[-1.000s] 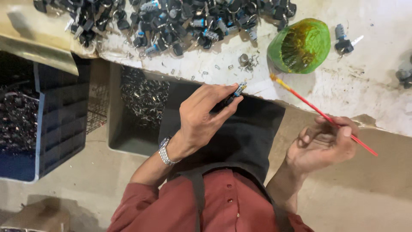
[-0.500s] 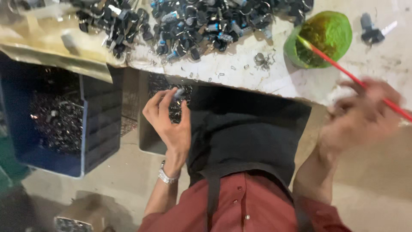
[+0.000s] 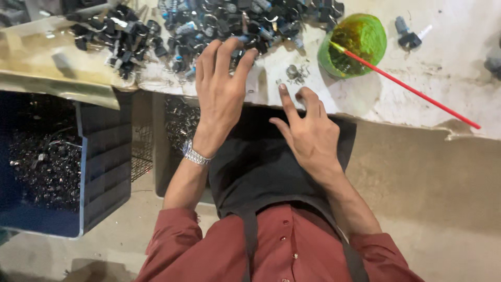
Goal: The person picks up a small black plastic component from the workbench, holds it in one hand, and uses a long red-handled brush dipped in a green cup of liquid to coat a part of the component. They then press or fit a small metal insert into the component and set it back on the table, repeating this cycle with successive components.
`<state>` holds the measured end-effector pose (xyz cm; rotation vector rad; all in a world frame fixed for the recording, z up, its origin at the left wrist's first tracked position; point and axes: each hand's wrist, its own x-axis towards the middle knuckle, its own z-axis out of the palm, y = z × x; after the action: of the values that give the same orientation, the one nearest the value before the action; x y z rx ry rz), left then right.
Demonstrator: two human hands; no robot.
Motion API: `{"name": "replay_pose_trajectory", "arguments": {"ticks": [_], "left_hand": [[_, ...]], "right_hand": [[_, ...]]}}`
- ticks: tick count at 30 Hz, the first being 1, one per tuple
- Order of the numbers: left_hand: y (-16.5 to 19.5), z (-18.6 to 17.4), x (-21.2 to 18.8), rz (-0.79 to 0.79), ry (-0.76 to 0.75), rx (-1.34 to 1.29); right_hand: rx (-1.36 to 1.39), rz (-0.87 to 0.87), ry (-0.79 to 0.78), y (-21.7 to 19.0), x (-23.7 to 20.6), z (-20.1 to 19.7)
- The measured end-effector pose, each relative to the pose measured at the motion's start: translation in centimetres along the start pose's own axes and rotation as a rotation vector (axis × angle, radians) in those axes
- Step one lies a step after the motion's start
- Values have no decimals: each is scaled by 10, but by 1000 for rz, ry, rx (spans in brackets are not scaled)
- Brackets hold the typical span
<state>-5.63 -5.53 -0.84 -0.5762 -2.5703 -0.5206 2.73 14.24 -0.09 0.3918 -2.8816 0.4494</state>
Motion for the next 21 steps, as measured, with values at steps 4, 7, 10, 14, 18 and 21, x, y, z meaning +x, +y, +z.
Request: {"name": "replay_pose_trajectory", "arguments": {"ticks": [4,7,10,14,18,21], "left_hand": [[3,-10,-5,-197,298,-482],[18,-19,-16,-366,464,-782],[44,-27,-36,-449,313,-803],[74,-26,-52,-401,134,-833],[82,-23,-63,-352,71,-841],[81,-22,-66,-250,70,-749]], "right_hand": [[180,98,86,-2,-2,1],[484,150,251,-11,-7,-12],[955,546,83,-17,-13,-21],[1235,560,239,-8,-18,-4],[1174,316,221,9,-26,14],[1157,266,250,13,-28,16]]}}
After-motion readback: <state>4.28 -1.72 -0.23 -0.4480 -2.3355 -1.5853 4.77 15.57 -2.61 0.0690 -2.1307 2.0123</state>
